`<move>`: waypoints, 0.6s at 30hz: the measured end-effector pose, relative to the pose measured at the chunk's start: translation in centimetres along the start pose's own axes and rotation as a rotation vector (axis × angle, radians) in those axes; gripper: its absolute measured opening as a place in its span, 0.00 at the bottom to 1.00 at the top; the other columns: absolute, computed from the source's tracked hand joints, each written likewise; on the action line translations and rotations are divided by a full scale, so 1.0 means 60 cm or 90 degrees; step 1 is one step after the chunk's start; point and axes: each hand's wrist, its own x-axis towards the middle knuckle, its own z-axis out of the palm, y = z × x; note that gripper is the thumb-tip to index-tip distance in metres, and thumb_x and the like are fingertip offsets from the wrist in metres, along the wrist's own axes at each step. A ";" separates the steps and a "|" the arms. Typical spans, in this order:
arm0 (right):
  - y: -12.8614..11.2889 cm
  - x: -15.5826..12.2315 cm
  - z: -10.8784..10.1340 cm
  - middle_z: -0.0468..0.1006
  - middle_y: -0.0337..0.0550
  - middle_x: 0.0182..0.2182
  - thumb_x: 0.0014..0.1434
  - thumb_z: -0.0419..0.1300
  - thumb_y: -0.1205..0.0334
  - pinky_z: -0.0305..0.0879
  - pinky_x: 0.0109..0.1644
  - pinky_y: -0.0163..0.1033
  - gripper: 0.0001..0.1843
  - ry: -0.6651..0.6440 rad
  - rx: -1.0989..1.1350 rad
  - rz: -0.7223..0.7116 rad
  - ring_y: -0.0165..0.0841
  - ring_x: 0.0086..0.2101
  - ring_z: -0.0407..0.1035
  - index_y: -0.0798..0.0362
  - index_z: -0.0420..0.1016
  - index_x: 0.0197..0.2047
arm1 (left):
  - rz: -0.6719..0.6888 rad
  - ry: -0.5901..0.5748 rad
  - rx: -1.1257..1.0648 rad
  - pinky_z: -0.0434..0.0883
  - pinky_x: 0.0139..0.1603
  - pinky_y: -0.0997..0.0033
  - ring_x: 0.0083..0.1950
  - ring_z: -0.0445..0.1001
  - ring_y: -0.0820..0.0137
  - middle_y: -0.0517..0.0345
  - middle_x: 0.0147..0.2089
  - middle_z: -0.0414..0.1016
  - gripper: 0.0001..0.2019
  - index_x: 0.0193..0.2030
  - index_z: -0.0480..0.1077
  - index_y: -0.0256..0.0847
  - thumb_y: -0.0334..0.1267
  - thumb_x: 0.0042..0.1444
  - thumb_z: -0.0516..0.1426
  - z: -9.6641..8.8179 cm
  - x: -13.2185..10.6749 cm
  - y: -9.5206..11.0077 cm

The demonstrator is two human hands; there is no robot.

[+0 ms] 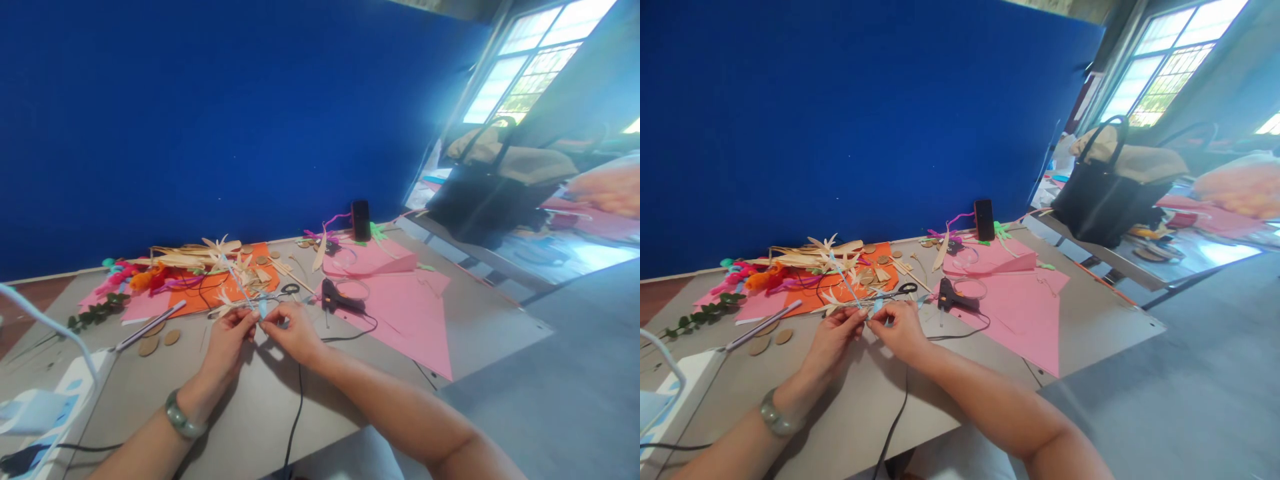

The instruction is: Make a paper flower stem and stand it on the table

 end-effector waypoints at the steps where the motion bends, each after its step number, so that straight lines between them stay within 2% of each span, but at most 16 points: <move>1: 0.000 0.000 0.000 0.77 0.37 0.22 0.49 0.66 0.67 0.56 0.41 0.40 0.07 -0.006 -0.008 -0.008 0.30 0.27 0.67 0.54 0.75 0.21 | 0.003 0.003 0.007 0.60 0.21 0.79 0.20 0.62 0.79 0.66 0.18 0.66 0.14 0.26 0.71 0.35 0.42 0.39 0.67 0.000 0.000 0.000; 6: 0.000 -0.005 0.002 0.76 0.36 0.22 0.47 0.69 0.65 0.53 0.44 0.41 0.08 -0.003 -0.041 -0.037 0.30 0.28 0.68 0.54 0.73 0.22 | 0.018 0.006 0.045 0.61 0.20 0.78 0.19 0.62 0.78 0.66 0.17 0.66 0.15 0.28 0.71 0.35 0.43 0.40 0.67 -0.001 0.000 -0.003; 11: 0.005 -0.007 0.006 0.75 0.37 0.23 0.52 0.64 0.67 0.52 0.46 0.41 0.08 -0.014 -0.051 -0.046 0.30 0.29 0.67 0.54 0.73 0.23 | 0.022 0.006 0.060 0.63 0.20 0.78 0.19 0.63 0.77 0.66 0.17 0.66 0.14 0.26 0.70 0.36 0.44 0.41 0.66 0.003 -0.005 0.003; 15: 0.005 -0.006 0.006 0.74 0.37 0.22 0.54 0.62 0.67 0.55 0.43 0.40 0.07 -0.028 -0.033 -0.009 0.30 0.28 0.65 0.54 0.73 0.25 | 0.027 0.002 0.044 0.64 0.21 0.77 0.20 0.64 0.76 0.65 0.18 0.67 0.13 0.26 0.71 0.37 0.44 0.42 0.66 0.005 -0.008 0.006; 18: 0.002 -0.003 0.002 0.74 0.38 0.22 0.55 0.60 0.66 0.58 0.38 0.37 0.07 -0.066 0.055 0.049 0.29 0.27 0.64 0.55 0.73 0.25 | 0.031 -0.015 0.007 0.64 0.22 0.78 0.21 0.65 0.76 0.64 0.19 0.68 0.12 0.28 0.72 0.37 0.43 0.42 0.66 0.003 -0.006 0.002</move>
